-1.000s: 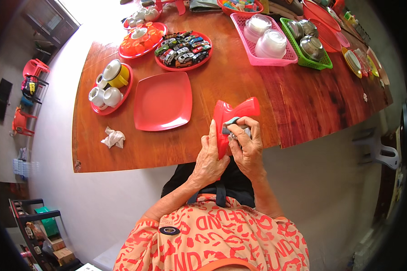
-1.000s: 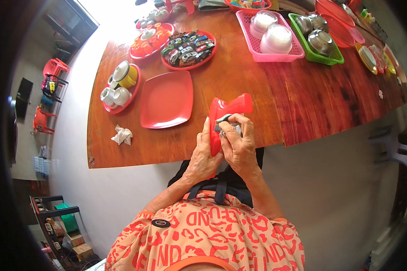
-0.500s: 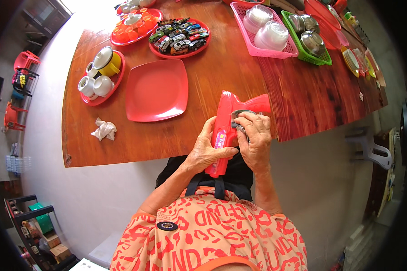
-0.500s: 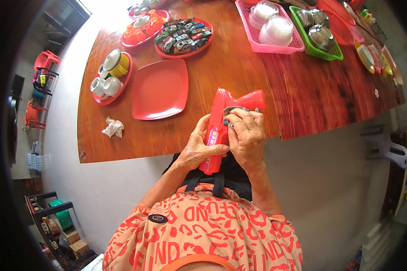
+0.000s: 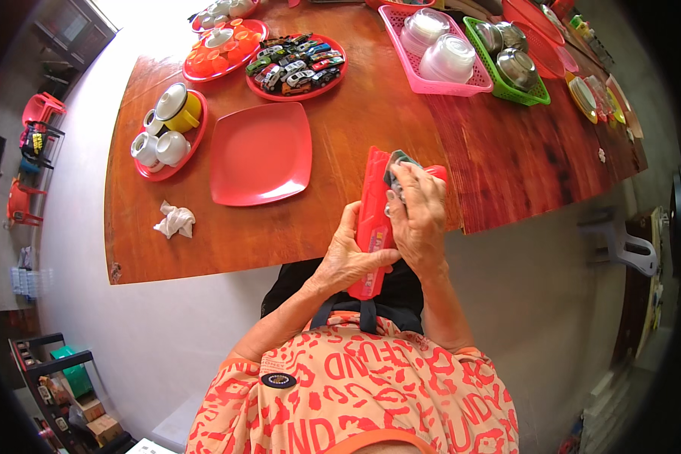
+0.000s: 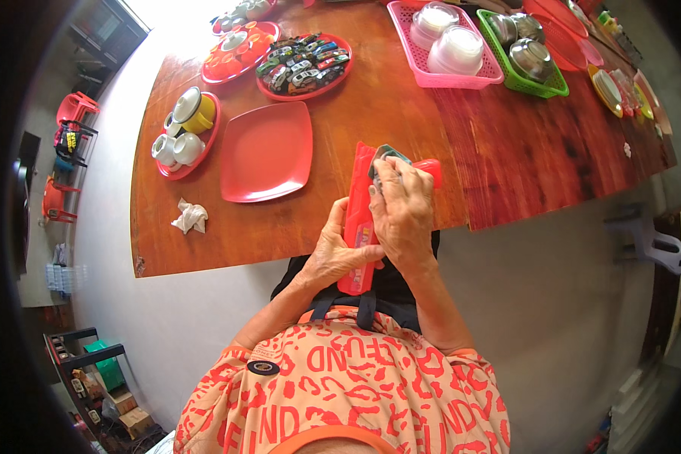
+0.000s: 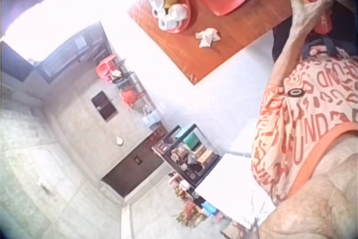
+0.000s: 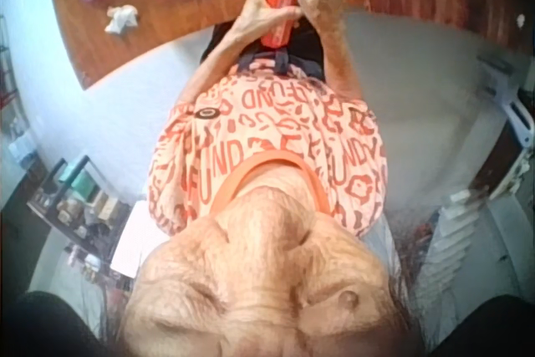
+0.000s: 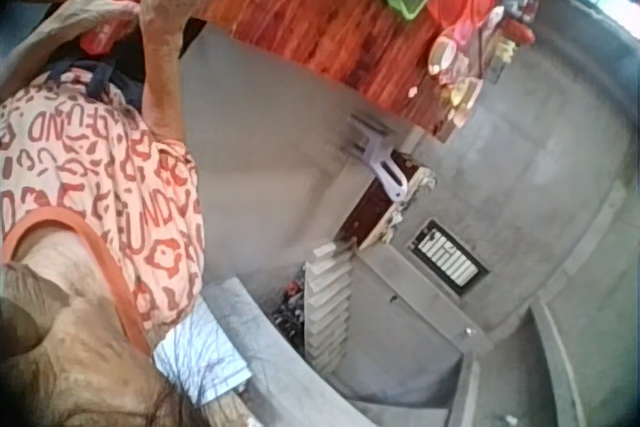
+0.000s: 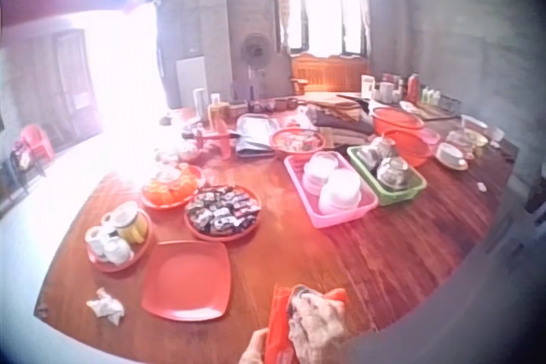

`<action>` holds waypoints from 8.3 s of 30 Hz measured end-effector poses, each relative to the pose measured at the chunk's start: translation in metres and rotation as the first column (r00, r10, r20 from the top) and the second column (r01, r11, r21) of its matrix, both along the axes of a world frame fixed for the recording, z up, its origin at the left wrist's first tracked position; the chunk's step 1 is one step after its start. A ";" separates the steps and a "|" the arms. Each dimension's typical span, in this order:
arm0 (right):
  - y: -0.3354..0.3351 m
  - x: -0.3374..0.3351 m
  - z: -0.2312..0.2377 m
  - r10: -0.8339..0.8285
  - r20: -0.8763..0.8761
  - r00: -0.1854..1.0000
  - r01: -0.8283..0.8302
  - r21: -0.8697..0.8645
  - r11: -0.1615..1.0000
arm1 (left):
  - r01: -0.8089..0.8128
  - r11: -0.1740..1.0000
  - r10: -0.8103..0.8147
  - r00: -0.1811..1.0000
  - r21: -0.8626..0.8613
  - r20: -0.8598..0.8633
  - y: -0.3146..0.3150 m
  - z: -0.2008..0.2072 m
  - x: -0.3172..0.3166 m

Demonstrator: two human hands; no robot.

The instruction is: The person wipes a red plastic toy gun with a cloth, then wipes a red square plate. They proceed to pick up small toy cars from a tray one by one, wipe each with a cloth, and place them onto the red plate.

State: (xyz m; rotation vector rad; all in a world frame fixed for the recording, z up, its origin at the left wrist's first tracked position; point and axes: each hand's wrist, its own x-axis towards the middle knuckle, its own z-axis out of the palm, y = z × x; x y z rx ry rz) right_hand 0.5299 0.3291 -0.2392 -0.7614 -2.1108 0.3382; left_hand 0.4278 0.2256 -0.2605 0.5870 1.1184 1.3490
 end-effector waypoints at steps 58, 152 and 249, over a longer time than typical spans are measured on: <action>-0.017 -0.002 -0.013 0.361 -0.062 0.930 -0.363 -0.019 0.932 | -0.181 0.977 0.161 0.973 0.110 0.167 0.004 -0.019 0.008; -0.007 -0.001 -0.019 0.141 -0.277 0.950 -0.193 -0.173 0.966 | -0.063 0.998 0.058 0.950 0.006 0.306 -0.001 -0.019 0.003; 0.004 0.009 0.031 0.328 0.044 0.944 -0.328 -0.012 0.945 | 0.123 0.992 -0.123 0.992 0.008 -0.022 -0.016 -0.018 -0.008</action>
